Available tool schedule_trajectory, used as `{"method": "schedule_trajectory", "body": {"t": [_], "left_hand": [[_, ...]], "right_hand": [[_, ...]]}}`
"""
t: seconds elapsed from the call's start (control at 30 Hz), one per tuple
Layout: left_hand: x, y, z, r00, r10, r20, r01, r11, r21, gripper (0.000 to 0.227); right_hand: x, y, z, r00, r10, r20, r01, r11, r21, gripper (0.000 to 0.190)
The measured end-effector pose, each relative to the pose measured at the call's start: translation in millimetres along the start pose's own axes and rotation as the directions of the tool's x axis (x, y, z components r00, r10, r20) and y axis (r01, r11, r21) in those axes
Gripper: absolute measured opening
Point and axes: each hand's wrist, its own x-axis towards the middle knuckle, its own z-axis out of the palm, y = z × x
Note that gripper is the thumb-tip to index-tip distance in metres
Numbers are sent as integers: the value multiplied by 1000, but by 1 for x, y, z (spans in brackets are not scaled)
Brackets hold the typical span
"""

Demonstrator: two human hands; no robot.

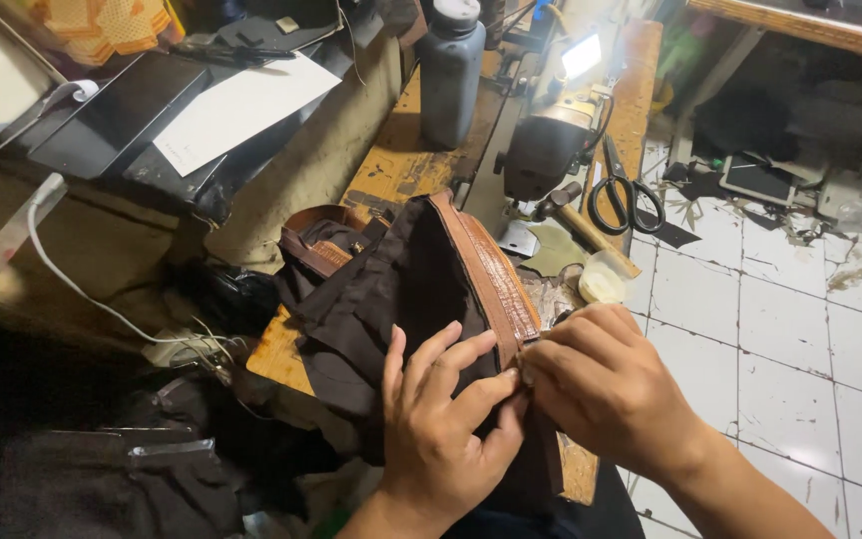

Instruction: Assembling and finishing a leather bag by applying glue and hammering the edges

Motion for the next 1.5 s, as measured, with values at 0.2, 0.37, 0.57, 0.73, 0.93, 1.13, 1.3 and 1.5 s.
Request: {"method": "schedule_trajectory", "body": {"t": [0.2, 0.37, 0.57, 0.73, 0.93, 1.13, 1.3, 1.5], "left_hand": [[1, 2, -2, 1000, -5, 8, 5, 1000, -14, 13], [0, 2, -2, 1000, -16, 17, 16, 1000, -5, 18], [1, 6, -2, 1000, -11, 11, 11, 1000, -1, 10], [-3, 4, -2, 999, -29, 37, 29, 999, -21, 18], [0, 2, 3, 999, -38, 16, 39, 999, -31, 15], [0, 3, 2, 999, -25, 26, 25, 1000, 9, 20], [-1, 4, 1, 999, -37, 36, 36, 999, 23, 20], [0, 5, 1, 999, -31, 44, 30, 999, 18, 21]], "right_hand": [[-6, 2, -1, 1000, -14, -15, 14, 1000, -2, 16], [-11, -1, -17, 985, -23, 174, 27, 999, -21, 19], [-13, 1, -11, 993, -95, 73, 99, 994, -47, 20], [-29, 3, -19, 994, 62, 95, -73, 991, 116, 14], [-35, -4, -3, 999, 16, -33, -14, 998, 62, 8], [-32, -3, 2, 996, 43, -76, -38, 997, 61, 10], [-38, -5, 8, 983, 71, -168, -63, 997, 49, 9], [-39, -7, 13, 978, 99, -181, -97, 995, 21, 4]]}}
